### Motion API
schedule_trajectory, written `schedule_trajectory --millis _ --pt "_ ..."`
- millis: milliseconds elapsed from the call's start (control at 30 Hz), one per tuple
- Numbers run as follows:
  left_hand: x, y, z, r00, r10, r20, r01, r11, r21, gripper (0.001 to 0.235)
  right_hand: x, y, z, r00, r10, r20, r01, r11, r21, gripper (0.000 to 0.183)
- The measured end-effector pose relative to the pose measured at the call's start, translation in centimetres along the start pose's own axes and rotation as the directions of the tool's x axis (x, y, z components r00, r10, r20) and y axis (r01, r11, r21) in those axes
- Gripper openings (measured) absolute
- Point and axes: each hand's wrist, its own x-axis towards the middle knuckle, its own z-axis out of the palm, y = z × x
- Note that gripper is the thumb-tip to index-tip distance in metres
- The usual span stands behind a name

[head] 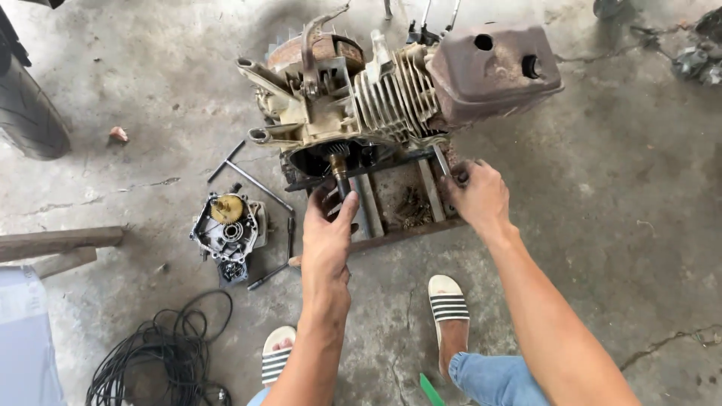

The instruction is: Disassembling a small internal combustion engine by removing the side cover and internal gears

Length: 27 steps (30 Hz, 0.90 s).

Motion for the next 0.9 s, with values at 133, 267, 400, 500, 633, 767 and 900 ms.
schedule_trajectory --millis 133,267,400,500,633,767,900 --pt "0.1 -0.3 -0.1 0.999 0.036 0.024 -0.036 0.999 -0.021 0.065 0.1 -0.8 1.1 1.0 0.013 -0.016 -0.013 1.0 -0.019 0.026" --pt "0.0 -0.6 -0.3 1.0 0.003 0.024 -0.003 1.0 -0.023 0.066 0.3 -1.0 2.5 0.999 -0.011 -0.045 0.008 0.997 -0.07 0.023" --pt "0.8 -0.7 -0.7 0.999 -0.009 0.035 0.009 1.0 -0.023 0.059 1.9 1.1 4.5 0.996 0.026 -0.087 -0.022 0.998 0.05 0.015" --pt "1.1 -1.5 -1.4 0.998 -0.027 0.054 0.03 0.998 -0.053 0.055 1.3 3.2 4.1 0.995 0.018 -0.096 -0.006 0.992 0.126 0.007" --pt "2.0 -2.4 -1.6 0.997 -0.03 0.069 0.036 0.996 -0.083 0.052 -1.7 2.9 -3.8 0.997 0.078 0.008 -0.078 0.996 -0.046 0.016" --pt "2.8 -3.5 -1.7 0.997 -0.07 0.035 0.075 0.985 -0.153 0.051 -2.9 2.4 -6.0 0.998 -0.045 0.041 0.048 0.996 -0.069 0.017" --pt "2.7 -4.3 -0.9 0.973 -0.229 -0.002 0.206 0.881 -0.426 0.032 -2.6 0.1 -4.7 0.968 -0.237 0.086 0.247 0.961 -0.127 0.016"
